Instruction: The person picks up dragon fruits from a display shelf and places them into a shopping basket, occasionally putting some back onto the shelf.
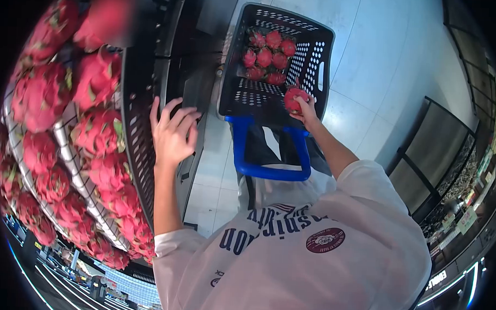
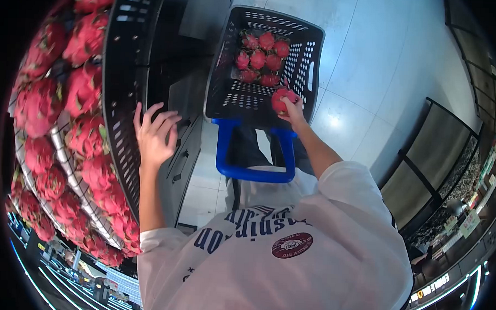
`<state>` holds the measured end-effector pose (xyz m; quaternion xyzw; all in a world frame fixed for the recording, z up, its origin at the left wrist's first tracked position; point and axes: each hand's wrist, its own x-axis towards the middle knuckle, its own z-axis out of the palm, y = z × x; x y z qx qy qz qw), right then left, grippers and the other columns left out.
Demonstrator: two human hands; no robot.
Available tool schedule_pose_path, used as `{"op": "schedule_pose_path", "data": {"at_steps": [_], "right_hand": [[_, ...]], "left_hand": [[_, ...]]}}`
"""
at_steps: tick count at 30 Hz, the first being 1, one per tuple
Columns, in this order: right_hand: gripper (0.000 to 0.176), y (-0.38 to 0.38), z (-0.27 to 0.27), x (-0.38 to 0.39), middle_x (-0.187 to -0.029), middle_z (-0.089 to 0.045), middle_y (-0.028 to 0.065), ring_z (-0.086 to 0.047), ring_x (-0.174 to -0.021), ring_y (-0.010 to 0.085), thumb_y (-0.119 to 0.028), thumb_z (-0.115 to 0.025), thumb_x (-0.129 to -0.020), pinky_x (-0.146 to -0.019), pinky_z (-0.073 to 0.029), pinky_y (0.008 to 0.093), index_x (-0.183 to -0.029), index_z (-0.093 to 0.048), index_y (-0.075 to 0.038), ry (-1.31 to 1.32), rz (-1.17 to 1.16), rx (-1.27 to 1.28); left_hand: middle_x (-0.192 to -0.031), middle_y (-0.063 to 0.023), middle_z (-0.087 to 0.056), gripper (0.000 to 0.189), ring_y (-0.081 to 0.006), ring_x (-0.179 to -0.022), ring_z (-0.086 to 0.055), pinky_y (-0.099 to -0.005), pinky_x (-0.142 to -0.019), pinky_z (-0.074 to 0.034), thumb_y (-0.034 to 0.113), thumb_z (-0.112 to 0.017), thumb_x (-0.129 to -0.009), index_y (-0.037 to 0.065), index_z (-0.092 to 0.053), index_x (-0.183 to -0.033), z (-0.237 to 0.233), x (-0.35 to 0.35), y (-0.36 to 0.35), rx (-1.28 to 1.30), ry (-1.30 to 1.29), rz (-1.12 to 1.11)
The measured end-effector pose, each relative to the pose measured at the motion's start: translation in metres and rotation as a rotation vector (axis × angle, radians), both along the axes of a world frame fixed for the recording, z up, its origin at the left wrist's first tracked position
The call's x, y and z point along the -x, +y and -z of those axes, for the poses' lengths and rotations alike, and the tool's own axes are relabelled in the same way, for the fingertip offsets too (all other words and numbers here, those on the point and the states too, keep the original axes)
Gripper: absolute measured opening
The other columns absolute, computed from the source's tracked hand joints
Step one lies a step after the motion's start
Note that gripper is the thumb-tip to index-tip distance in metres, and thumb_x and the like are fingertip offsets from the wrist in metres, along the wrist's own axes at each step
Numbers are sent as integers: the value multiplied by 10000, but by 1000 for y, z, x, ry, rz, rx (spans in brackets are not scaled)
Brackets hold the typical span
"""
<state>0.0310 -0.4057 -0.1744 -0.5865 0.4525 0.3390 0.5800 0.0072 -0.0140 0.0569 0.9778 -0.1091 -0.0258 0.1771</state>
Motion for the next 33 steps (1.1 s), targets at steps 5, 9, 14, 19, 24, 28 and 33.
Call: {"op": "schedule_pose_path", "data": {"at_steps": [5, 9, 14, 19, 24, 28, 33], "right_hand": [[896, 14, 71, -16, -1335, -504, 149, -622, -1068, 299, -349, -794, -805, -746, -596, 406, -1470, -225, -160, -15, -136, 59], [955, 28, 142, -44, -1304, -519, 165, -667, -924, 273, -407, -786, -809, -717, -603, 379, -1489, -170, -140, 20, -183, 62], [1016, 54, 203, -60, -1362, -491, 210, -632, -1097, 295, -408, -825, -767, -753, -620, 415, -1482, -164, -116, 136, -180, 78], [1080, 80, 257, -58, -1378, -429, 307, -596, -1173, 347, -482, -829, -727, -792, -634, 403, -1469, -175, -47, 70, -229, 190], [1199, 120, 321, -43, -1377, -409, 374, -521, -1259, 483, -605, -808, -621, -1071, -450, 461, -1462, -165, -42, 65, -354, 283], [1099, 159, 316, -52, -1376, -410, 341, -518, -1238, 485, -520, -836, -662, -1052, -456, 489, -1447, -206, -80, -9, -386, 428], [923, 176, 332, -50, -1398, -416, 294, -510, -1254, 475, -355, -801, -757, -1041, -469, 492, -1435, -239, -78, -80, -515, 494]], "left_hand": [[-1008, 44, -716, 178, -197, -1139, -597, -611, -1177, -192, 169, -629, -774, 144, -756, -896, 1, -3, -3, -53, 117, 7], [-960, 42, -732, 241, -214, -1131, -607, -608, -1191, -133, 255, -566, -839, 145, -776, -885, 5, -2, -3, -112, 163, 11], [-918, 61, -733, 285, -204, -1128, -615, -637, -1202, -43, 286, -550, -794, 181, -790, -907, 5, 4, 3, -182, 253, 52], [-934, 101, -748, 322, -162, -1121, -607, -622, -1209, 46, 321, -508, -791, 236, -803, -890, 6, 14, 8, -224, 297, 25], [-953, 92, -743, 335, -189, -1098, -603, -635, -1199, 65, 333, -483, -830, 228, -798, -876, 6, 13, 9, -231, 275, 71], [-959, 89, -741, 359, -197, -1103, -591, -608, -1199, 80, 354, -457, -861, 236, -796, -860, 2, 16, 9, -261, 308, 75], [-952, 80, -743, 386, -202, -1097, -593, -578, -1209, 89, 368, -435, -872, 228, -791, -826, 4, 16, 9, -239, 303, 75]]}}
